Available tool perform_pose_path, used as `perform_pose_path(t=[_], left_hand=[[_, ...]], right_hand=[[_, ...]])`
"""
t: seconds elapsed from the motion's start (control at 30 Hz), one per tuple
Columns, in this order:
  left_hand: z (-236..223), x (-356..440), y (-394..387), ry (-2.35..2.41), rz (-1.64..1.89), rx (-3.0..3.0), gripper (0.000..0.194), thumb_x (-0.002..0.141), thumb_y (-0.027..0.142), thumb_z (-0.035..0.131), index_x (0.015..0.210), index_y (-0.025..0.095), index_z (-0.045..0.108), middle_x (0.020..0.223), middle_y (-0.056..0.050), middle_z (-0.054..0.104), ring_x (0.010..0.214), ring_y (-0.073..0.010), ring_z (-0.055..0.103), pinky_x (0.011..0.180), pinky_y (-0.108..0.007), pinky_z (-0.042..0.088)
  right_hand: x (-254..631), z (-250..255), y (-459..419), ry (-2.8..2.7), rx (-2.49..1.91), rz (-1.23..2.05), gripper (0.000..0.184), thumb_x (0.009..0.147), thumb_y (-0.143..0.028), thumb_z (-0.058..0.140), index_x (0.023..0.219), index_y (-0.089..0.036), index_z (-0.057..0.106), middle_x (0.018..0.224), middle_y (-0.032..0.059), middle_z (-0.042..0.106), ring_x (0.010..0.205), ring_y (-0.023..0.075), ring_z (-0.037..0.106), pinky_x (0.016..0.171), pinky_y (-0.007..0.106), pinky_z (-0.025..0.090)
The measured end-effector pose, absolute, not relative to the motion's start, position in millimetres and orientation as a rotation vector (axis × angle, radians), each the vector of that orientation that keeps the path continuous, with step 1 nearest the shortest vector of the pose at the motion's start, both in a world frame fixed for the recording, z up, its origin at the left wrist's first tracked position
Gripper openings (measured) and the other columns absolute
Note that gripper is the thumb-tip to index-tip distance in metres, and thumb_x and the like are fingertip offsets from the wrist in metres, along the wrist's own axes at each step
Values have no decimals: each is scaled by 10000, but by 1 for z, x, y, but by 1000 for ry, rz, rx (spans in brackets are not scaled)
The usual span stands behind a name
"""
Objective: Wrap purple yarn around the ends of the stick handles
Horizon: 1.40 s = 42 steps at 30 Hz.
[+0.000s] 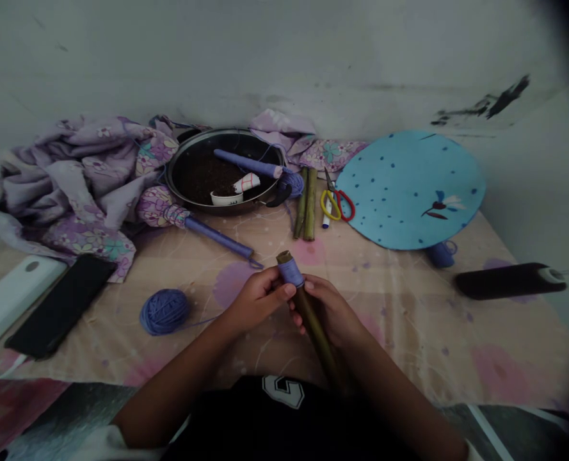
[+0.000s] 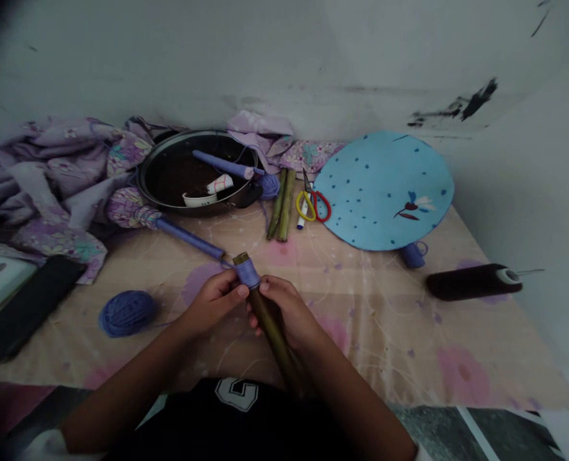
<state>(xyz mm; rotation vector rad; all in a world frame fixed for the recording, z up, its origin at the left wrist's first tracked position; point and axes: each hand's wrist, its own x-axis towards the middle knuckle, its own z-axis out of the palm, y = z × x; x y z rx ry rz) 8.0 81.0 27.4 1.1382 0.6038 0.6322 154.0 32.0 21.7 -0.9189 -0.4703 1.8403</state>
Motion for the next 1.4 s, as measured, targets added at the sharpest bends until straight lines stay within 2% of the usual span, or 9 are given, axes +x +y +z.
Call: perform_pose_path(t=[0.17, 0.3, 0.5, 0.63, 0.77, 1.03, 1.2, 1.4], left_hand=[[28, 9, 82, 675, 647, 1357, 333, 851, 468, 509, 839, 137, 539, 666, -20, 585, 585, -136, 605, 559, -249, 468], [24, 8, 81, 842, 664, 1683, 328, 898, 440, 422, 794, 150, 535, 658, -22, 602, 603, -137, 585, 582, -246, 423], [20, 5, 82, 1034, 700, 1995, 371, 917, 423, 364, 700, 165, 518, 599, -9, 563, 539, -124, 511, 526, -238, 340], [21, 5, 83, 1012, 699, 1955, 352, 911, 417, 387, 711, 163, 525, 619, -9, 578, 557, -122, 521, 531, -233, 347], [25, 9, 84, 870, 710, 1666, 337, 898, 438, 422, 774, 148, 541, 649, -15, 604, 582, -122, 564, 556, -227, 406], [22, 14, 80, 731, 694, 1308, 396, 828, 527, 514, 859, 133, 535, 639, -2, 560, 531, -112, 567, 514, -227, 446], [19, 12, 78, 747, 706, 1461, 403, 860, 543, 442, 873, 147, 516, 642, -9, 567, 552, -120, 574, 536, -232, 447], [16, 12, 73, 833, 686, 1538, 401, 895, 546, 337, 869, 169, 468, 605, -1, 554, 526, -131, 585, 469, -220, 431]], right_hand=[[154, 21, 35, -475, -976, 1822, 228, 764, -391, 600, 801, -167, 574, 591, -10, 606, 403, 106, 563, 322, 174, 448], [152, 22, 35, -486, -1028, 1787, 269, 773, -433, 590, 760, -166, 558, 583, -13, 596, 396, 97, 549, 320, 169, 438], [150, 23, 35, -484, -1087, 1749, 290, 782, -453, 588, 737, -171, 539, 569, -18, 586, 387, 89, 538, 324, 164, 425], [150, 24, 35, -463, -1092, 1752, 280, 774, -446, 595, 743, -175, 532, 562, -19, 580, 389, 92, 534, 320, 162, 418], [150, 23, 35, -468, -1053, 1762, 237, 777, -408, 585, 756, -176, 539, 580, -14, 585, 405, 98, 541, 323, 168, 418], [151, 20, 34, -444, -1016, 1800, 245, 782, -419, 576, 763, -177, 546, 588, -10, 599, 404, 102, 549, 331, 176, 431], [151, 20, 34, -442, -1035, 1804, 281, 782, -453, 583, 760, -175, 552, 578, -14, 599, 391, 98, 547, 319, 170, 426], [150, 22, 34, -457, -1062, 1787, 298, 793, -470, 585, 762, -176, 542, 574, -21, 594, 380, 90, 536, 317, 168, 430]])
